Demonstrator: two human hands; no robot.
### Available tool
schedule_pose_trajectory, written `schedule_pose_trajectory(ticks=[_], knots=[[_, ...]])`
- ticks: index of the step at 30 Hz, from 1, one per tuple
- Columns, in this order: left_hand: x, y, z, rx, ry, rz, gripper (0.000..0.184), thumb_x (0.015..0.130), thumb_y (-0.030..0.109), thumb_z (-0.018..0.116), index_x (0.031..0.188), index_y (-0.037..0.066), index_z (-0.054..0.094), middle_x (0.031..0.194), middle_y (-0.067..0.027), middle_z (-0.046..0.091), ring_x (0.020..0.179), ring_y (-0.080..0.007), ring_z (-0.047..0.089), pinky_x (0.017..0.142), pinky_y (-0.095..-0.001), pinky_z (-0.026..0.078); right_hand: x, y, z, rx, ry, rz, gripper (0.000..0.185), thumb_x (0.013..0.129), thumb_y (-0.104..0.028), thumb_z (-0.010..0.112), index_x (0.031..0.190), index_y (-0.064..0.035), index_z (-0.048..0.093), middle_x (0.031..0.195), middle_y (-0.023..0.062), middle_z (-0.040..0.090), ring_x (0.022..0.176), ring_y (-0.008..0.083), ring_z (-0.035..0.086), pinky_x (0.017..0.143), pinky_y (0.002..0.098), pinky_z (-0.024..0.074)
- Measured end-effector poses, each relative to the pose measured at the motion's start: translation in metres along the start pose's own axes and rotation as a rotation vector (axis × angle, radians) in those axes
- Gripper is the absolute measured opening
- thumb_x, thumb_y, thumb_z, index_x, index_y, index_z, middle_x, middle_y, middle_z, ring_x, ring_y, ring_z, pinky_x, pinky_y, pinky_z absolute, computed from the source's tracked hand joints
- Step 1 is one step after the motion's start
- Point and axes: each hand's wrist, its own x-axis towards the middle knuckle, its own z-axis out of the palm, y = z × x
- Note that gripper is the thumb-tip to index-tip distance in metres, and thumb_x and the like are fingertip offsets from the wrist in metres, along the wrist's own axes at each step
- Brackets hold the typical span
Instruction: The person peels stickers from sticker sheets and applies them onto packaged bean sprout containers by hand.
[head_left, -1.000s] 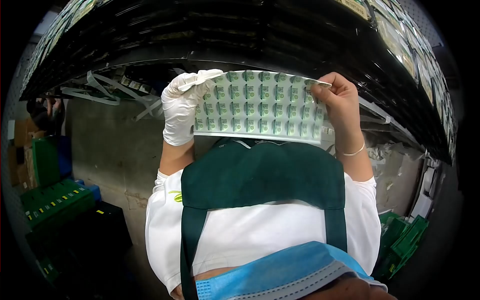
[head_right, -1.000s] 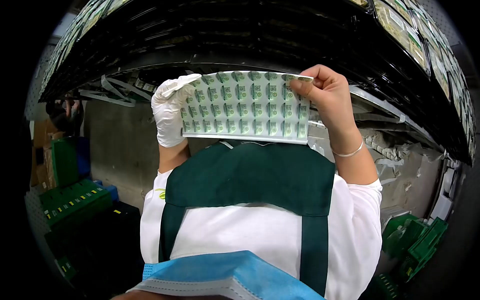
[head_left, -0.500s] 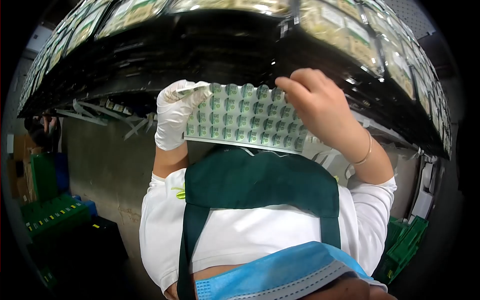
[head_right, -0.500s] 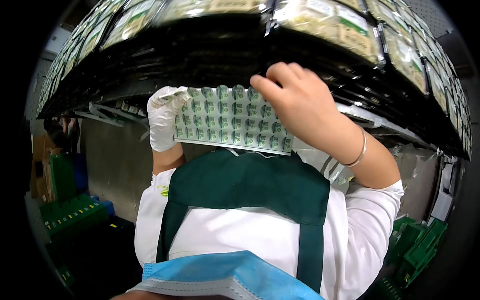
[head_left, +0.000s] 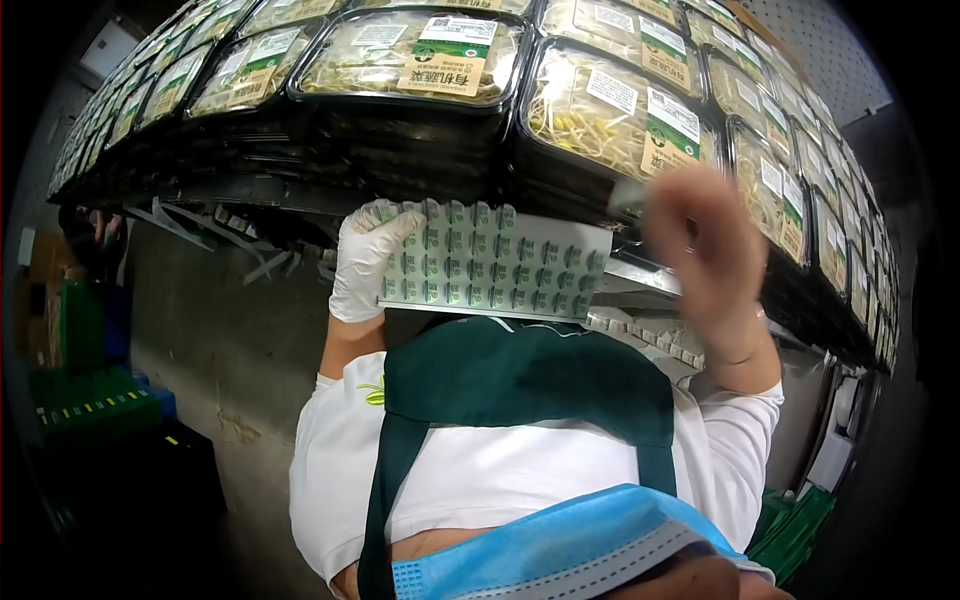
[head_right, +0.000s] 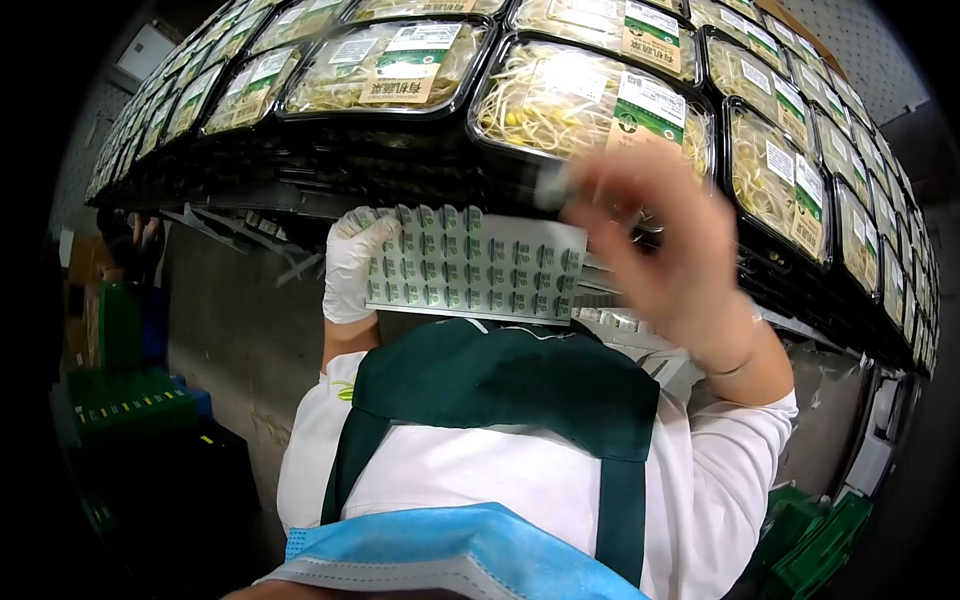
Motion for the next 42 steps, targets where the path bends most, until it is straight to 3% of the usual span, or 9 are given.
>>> schedule_pose_trajectory(ticks=[3, 9, 14, 18, 21, 25, 27, 31, 42], knots=[[0.004, 0.002, 0.007, 0.065, 0.002, -0.019, 0.012, 0.069, -0.003, 0.063, 0.068, 0.008, 0.06, 0.071, -0.0004, 0.061, 0.063, -0.0077, 0.056, 0.061, -0.0201, 0.043, 0.034, 0.028, -0.014, 0.116, 0.239, 0.131, 0.051, 0.078, -0.018, 0.057, 0.122, -0.0066, 0.034, 0.11, 0.0138, 0.046, 0.099, 0.0235, 0.049, 0.072, 0.0316, 0.0468], [0.005, 0.0, 0.0, 0.002, -0.052, -0.03, 0.011, 0.07, -0.003, 0.063, 0.07, 0.007, 0.06, 0.073, -0.0022, 0.062, 0.065, -0.0085, 0.057, 0.062, -0.0204, 0.045, 0.044, 0.041, 0.009, -0.604, 0.081, 0.093, 0.066, 0.069, 0.007, 0.053, 0.126, -0.0156, 0.029, 0.119, 0.0145, 0.032, 0.099, 0.022, 0.049, 0.071, 0.0241, 0.05], [0.005, 0.002, -0.005, -0.006, -0.088, -0.071, 0.007, 0.072, -0.002, 0.06, 0.073, 0.005, 0.06, 0.076, -0.0044, 0.063, 0.065, -0.0097, 0.058, 0.061, -0.0204, 0.046, 0.035, 0.059, -0.041, -1.048, -0.032, 0.296, 0.073, 0.074, -0.032, 0.058, 0.13, -0.0051, 0.019, 0.13, 0.0214, 0.022, 0.122, 0.0326, 0.02, 0.1, 0.0404, 0.0206], [0.012, -0.009, -0.013, 0.015, -0.088, -0.101, 0.007, 0.072, -0.001, 0.061, 0.076, 0.004, 0.06, 0.077, -0.0045, 0.063, 0.066, -0.0099, 0.058, 0.062, -0.0205, 0.046, 0.06, 0.09, -0.07, -0.464, 0.214, 0.561, 0.074, 0.072, -0.032, 0.061, 0.128, -0.0025, 0.022, 0.124, 0.0207, 0.033, 0.109, 0.0283, 0.039, 0.09, 0.0363, 0.0346], [0.008, -0.007, -0.014, 0.043, -0.063, -0.084, 0.008, 0.072, -0.001, 0.061, 0.078, 0.004, 0.06, 0.077, -0.0041, 0.062, 0.066, -0.0098, 0.058, 0.063, -0.0201, 0.045, 0.097, 0.088, -0.034, -0.312, 0.469, 0.446, 0.041, 0.073, -0.001, 0.054, 0.112, -0.0018, 0.04, 0.088, 0.0103, 0.05, 0.073, 0.0167, 0.049, 0.062, 0.0267, 0.0441], [0.003, -0.004, -0.016, 0.013, -0.03, -0.107, 0.007, 0.072, 0.0, 0.061, 0.078, 0.004, 0.061, 0.076, -0.0035, 0.062, 0.066, -0.0089, 0.058, 0.062, -0.0197, 0.045, 0.103, 0.103, -0.029, -0.762, 0.2, 0.432, 0.043, 0.071, -0.001, 0.053, 0.112, -0.0026, 0.04, 0.088, 0.009, 0.05, 0.073, 0.0162, 0.049, 0.065, 0.027, 0.0419], [0.001, -0.009, -0.016, 0.035, -0.001, -0.074, 0.006, 0.072, 0.0, 0.061, 0.078, 0.004, 0.061, 0.075, -0.0033, 0.062, 0.065, -0.0083, 0.057, 0.061, -0.0194, 0.045, 0.098, 0.126, -0.053, -0.744, -0.014, 0.309, 0.072, 0.07, -0.032, 0.063, 0.127, -0.0063, 0.027, 0.112, 0.0182, 0.046, 0.094, 0.0265, 0.05, 0.078, 0.0342, 0.0412], [-0.001, -0.01, -0.019, 0.098, 0.023, -0.031, 0.005, 0.074, 0.001, 0.06, 0.078, 0.003, 0.061, 0.074, -0.0026, 0.062, 0.064, -0.0073, 0.056, 0.058, -0.0185, 0.044, 0.084, 0.139, -0.098, -1.238, -0.051, 0.502, 0.074, 0.073, -0.048, 0.055, 0.127, -0.0072, 0.026, 0.105, 0.019, 0.051, 0.103, 0.0331, 0.046, 0.084, 0.0394, 0.0375], [-0.008, -0.008, -0.018, 0.186, 0.115, 0.074, 0.011, 0.072, -0.001, 0.06, 0.083, 0.0, 0.06, 0.076, -0.001, 0.06, 0.064, -0.0059, 0.053, 0.06, -0.0187, 0.042, 0.165, 0.24, -0.112, -0.893, 0.088, 0.457, 0.057, 0.069, -0.027, 0.061, 0.116, -0.0026, 0.04, 0.092, 0.0122, 0.058, 0.084, 0.024, 0.056, 0.075, 0.0316, 0.0423]])
